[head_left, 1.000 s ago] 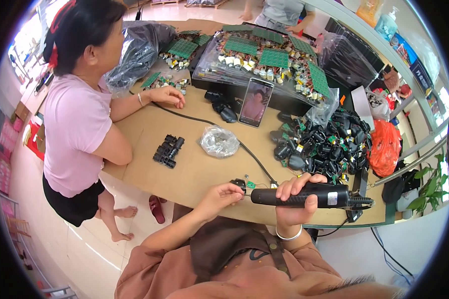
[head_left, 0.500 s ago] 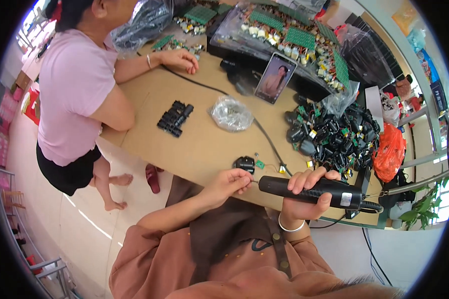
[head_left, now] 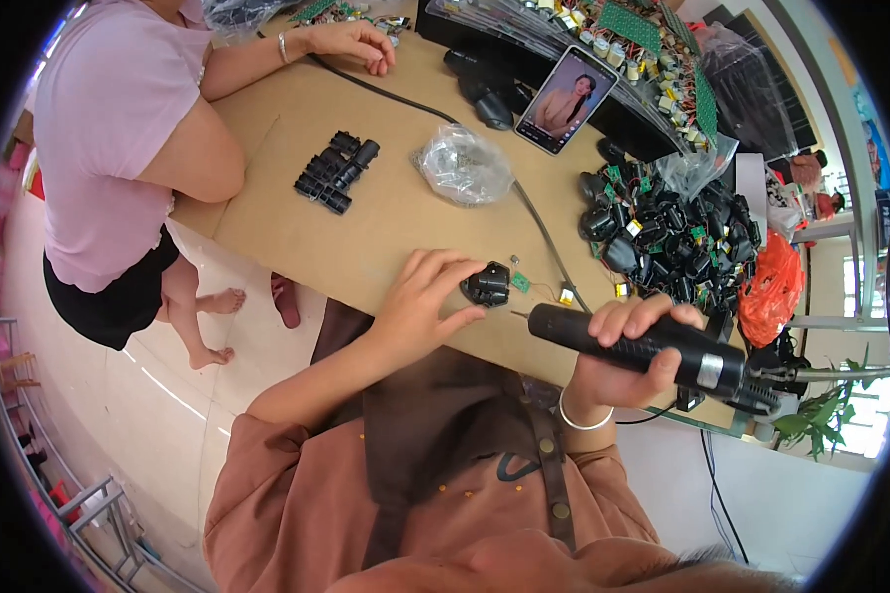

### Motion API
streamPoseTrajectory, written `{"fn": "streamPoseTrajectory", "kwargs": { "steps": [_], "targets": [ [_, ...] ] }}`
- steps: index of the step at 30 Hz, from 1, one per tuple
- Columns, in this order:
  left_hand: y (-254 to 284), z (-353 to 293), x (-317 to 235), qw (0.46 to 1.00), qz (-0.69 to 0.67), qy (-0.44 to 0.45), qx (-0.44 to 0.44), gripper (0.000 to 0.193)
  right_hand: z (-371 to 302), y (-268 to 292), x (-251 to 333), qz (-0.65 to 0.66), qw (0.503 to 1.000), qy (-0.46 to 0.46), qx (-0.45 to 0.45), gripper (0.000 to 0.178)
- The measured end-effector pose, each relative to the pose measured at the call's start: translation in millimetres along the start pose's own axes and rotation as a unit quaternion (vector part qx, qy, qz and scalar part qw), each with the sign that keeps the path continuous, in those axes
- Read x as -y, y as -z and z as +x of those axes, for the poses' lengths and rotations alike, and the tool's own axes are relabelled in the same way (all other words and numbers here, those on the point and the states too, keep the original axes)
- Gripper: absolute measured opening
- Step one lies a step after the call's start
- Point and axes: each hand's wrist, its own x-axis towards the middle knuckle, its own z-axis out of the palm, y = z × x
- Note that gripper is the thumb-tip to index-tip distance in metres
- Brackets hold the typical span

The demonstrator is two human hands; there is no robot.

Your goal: The person assembles electronic components onto a circuit board and into a plastic housing using a heat gun and tweezers.

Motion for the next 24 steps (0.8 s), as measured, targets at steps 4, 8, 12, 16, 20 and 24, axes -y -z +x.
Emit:
{"fn": "streamPoseTrajectory", "kwargs": {
  "steps": [4,8,12,16,20,24],
  "targets": [
    [-13,5,2,0.999,0.042,-0.004,0.005,0.047,6,-10,-20,-0.002,0.998,-0.047,0.035,0.047],
    [-18,7,8,0.996,0.081,-0.018,0.023,0.045,5,-13,-35,-0.002,0.995,-0.082,0.062,0.047],
    [-16,9,7,0.996,0.081,-0.002,0.048,0.045,5,-12,-43,-0.008,0.993,-0.086,0.086,0.047],
    [-15,9,8,0.996,0.073,0.004,0.043,0.044,6,-15,-48,-0.056,0.991,-0.061,0.104,0.042],
    [-14,9,10,0.997,0.059,0.012,0.046,0.043,6,-12,-50,-0.036,0.991,-0.075,0.103,0.044],
    [-14,10,9,0.997,0.058,0.013,0.044,0.043,6,-12,-49,-0.017,0.991,-0.093,0.095,0.049]
  ]
}}
